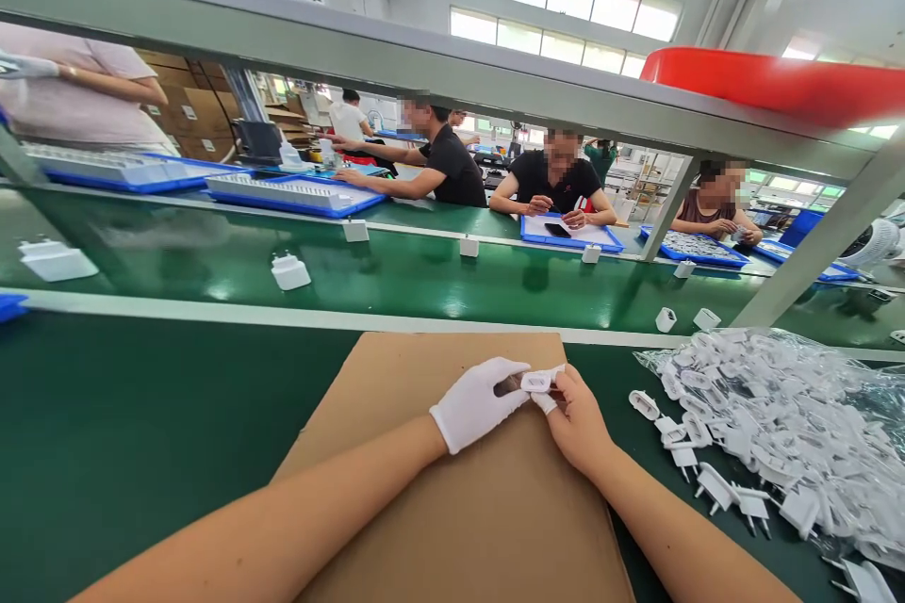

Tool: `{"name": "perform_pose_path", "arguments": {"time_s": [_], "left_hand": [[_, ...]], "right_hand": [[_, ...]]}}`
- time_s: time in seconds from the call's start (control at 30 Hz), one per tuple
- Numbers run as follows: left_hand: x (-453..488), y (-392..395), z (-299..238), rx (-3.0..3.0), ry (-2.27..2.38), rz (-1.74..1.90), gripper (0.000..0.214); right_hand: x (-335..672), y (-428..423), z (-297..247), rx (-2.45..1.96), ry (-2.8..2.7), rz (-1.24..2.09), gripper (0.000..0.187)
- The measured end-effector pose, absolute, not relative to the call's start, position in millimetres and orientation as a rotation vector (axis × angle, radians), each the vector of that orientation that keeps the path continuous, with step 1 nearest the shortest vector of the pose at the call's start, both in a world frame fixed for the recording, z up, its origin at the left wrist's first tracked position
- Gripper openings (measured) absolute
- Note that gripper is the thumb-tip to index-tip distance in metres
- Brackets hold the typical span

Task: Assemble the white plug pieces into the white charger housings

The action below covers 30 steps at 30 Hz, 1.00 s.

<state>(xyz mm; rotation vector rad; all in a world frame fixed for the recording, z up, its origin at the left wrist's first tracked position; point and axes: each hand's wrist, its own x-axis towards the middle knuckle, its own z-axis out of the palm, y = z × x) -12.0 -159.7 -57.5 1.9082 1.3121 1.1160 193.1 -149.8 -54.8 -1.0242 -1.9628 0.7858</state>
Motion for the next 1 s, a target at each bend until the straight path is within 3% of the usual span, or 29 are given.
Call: {"name": "perform_pose_path", "arguments": {"time_s": [0.27, 0.4, 0.6, 1.0], "left_hand": [[-11, -163, -52, 1.902, 1.210, 1.140, 0.025], [-15, -158, -56, 1.910, 1.211, 1.159, 0.021], [-14, -160, -54, 1.870, 1.213, 1.101, 0.020], [-14, -161, -54, 1.988, 1.216, 1.021, 0.017]], "right_hand": [[191, -148, -61, -0.966, -1.949, 0.829, 0.017], [189, -148, -65, -0.998, -1.741, 1.033, 0.039], [185, -150, -62, -0.967, -1.642, 1.075, 0.026], [184, -147, -63, -1.019, -1.542, 1.167, 0.036]]}}
